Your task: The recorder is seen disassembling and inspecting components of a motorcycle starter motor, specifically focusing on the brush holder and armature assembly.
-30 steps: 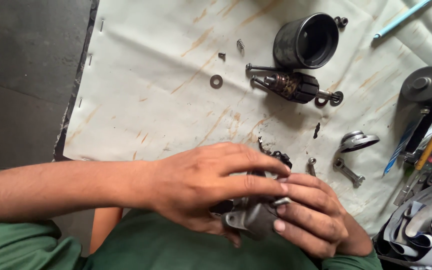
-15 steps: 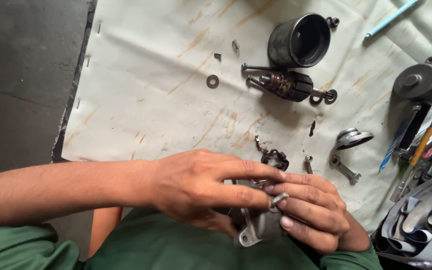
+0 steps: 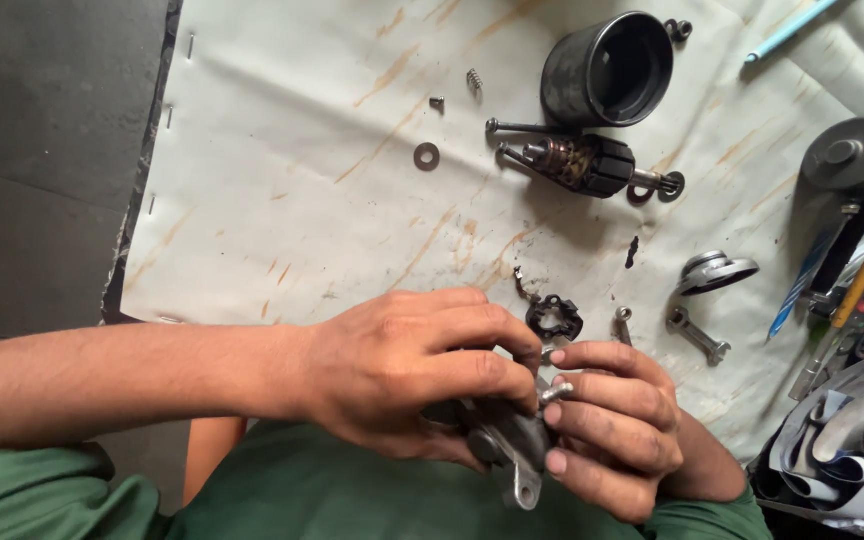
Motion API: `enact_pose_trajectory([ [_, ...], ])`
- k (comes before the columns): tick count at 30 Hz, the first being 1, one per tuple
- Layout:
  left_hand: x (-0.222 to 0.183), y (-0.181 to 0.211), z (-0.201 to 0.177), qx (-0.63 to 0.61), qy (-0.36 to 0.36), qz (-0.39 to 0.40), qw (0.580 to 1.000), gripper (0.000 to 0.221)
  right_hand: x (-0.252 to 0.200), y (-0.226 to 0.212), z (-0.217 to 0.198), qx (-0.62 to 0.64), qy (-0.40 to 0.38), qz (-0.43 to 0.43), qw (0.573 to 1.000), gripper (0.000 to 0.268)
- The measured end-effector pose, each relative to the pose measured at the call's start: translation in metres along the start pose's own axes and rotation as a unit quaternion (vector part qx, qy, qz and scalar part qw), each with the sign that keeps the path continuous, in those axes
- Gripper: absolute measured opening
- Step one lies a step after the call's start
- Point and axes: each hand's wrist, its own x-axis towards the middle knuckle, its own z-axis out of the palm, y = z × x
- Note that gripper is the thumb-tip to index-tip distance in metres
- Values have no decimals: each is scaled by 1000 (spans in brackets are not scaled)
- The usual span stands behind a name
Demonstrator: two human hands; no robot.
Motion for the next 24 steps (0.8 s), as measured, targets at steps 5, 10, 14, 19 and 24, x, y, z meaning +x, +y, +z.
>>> enact_pose_trajectory([
  [5, 1, 0, 0, -10, -8, -10, 1000, 48, -6, 0, 0, 23, 2, 18, 1000, 20],
  [10, -2, -2, 3, -11, -10, -15, 1000, 49, -10, -1, -10, 110, -60, 79, 989, 26],
  [14, 0, 0, 2, -15, -13, -31, 999, 49, -7, 1, -7, 90, -49, 72, 992, 24],
  [19, 1, 3, 2, 5, -23, -34, 999, 48, -3, 7, 0, 59, -38, 28, 997, 25],
  [24, -1, 1, 6, -39, 30, 4, 999, 55, -14, 0, -4, 80, -27, 38, 996, 38],
])
